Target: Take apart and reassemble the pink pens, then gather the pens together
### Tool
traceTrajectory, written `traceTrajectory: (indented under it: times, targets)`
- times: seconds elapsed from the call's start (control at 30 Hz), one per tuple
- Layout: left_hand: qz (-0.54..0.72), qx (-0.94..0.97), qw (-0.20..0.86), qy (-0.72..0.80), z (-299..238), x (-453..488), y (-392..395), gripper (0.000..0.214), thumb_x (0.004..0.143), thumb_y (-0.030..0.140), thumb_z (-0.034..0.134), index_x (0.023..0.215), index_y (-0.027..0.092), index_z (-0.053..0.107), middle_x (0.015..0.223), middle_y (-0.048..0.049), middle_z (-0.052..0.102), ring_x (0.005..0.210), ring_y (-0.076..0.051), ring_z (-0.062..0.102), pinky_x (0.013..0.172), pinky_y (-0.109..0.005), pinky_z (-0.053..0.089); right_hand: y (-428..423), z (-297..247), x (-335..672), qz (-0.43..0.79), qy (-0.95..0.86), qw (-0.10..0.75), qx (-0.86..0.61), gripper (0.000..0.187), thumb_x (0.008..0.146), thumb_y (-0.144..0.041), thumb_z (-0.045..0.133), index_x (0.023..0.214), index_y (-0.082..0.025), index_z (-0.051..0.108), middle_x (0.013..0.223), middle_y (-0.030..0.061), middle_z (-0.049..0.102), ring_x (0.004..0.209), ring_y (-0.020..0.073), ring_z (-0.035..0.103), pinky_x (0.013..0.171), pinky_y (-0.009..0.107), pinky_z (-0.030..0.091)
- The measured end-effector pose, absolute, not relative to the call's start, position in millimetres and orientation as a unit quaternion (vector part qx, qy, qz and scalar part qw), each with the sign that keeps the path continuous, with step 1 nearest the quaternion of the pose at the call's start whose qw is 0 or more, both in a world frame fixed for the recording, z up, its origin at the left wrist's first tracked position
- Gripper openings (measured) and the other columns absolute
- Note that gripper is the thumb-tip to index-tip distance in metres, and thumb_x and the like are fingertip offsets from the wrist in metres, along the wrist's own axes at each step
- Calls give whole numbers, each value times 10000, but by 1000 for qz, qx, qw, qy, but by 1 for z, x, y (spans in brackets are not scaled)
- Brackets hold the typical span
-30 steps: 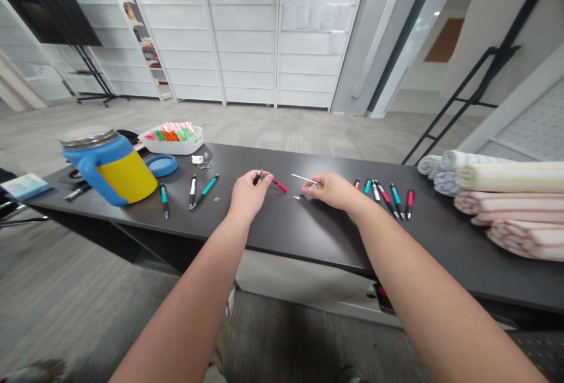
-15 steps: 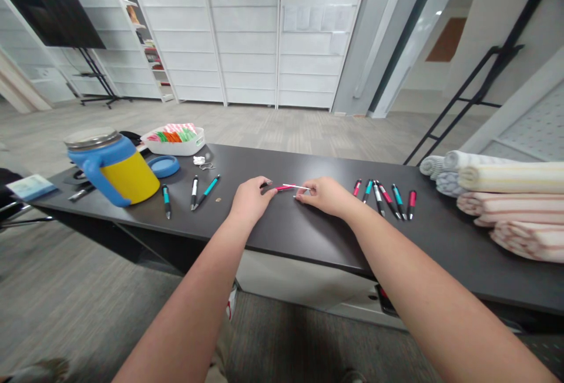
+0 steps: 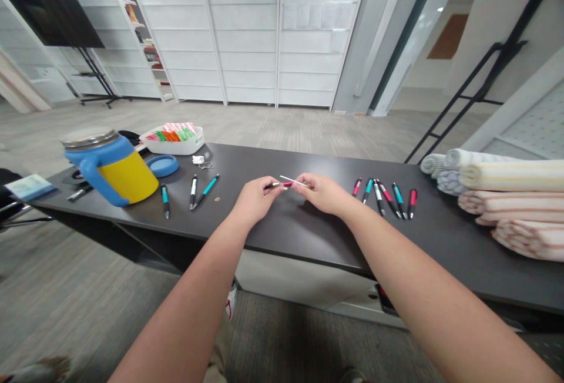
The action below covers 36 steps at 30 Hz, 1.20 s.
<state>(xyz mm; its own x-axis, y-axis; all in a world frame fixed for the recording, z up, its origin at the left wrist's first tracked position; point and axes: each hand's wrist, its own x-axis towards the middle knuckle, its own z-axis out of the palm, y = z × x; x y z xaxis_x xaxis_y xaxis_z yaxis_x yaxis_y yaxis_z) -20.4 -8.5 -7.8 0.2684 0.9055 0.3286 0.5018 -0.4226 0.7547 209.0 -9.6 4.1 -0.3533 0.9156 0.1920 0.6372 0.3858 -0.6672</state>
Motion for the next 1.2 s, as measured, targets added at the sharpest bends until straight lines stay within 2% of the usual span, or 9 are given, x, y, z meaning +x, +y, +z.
traceTrajectory:
  times: [0.17,0.43,0.73,0.93,1.07,1.2]
  targets:
    - [445,671,305,509,-9,-26,-3,265,901,421,691,977,182,778,769,-16,726,705,-161,624,677,-254,455,-6,5,218,188,-814,282,-472,334,1038,-408,471,999,-213,740,868,28,711,790,173,589,744,269,409]
    - [459,658,344,488,-12,-25,-2,270,899,425,689,985,179,760,833,-23,753,758,-167,653,723,-253,464,-7,2,217,197,-823,272,-458,362,1031,-431,503,1060,-223,798,907,31,760,777,173,617,741,274,421]
    - [418,699,299,497,-9,-25,-4,226,916,375,656,988,192,767,774,-8,718,696,-162,617,675,-263,436,-7,0,219,196,-835,258,-444,355,1037,-406,503,1115,-214,792,966,38,790,792,170,653,757,273,444]
    - [394,725,271,496,-7,-23,-6,196,922,354,650,983,207,765,817,-20,738,729,-172,636,695,-269,447,-7,1,220,158,-852,240,-437,338,1046,-374,504,1177,-236,783,1082,56,804,929,203,706,834,291,464]
    - [378,746,248,489,-6,-20,-8,171,922,338,656,941,209,767,845,-30,750,735,-174,640,712,-270,459,-8,1,216,122,-864,216,-437,319,1047,-341,510,1171,-241,786,1045,61,808,914,210,712,813,289,456]
    - [384,731,272,494,-6,-21,-8,187,926,345,655,971,203,768,847,-33,758,730,-173,652,713,-267,472,-10,2,210,118,-869,215,-429,308,1050,-306,500,1132,-240,790,1037,56,814,909,207,718,806,285,448]
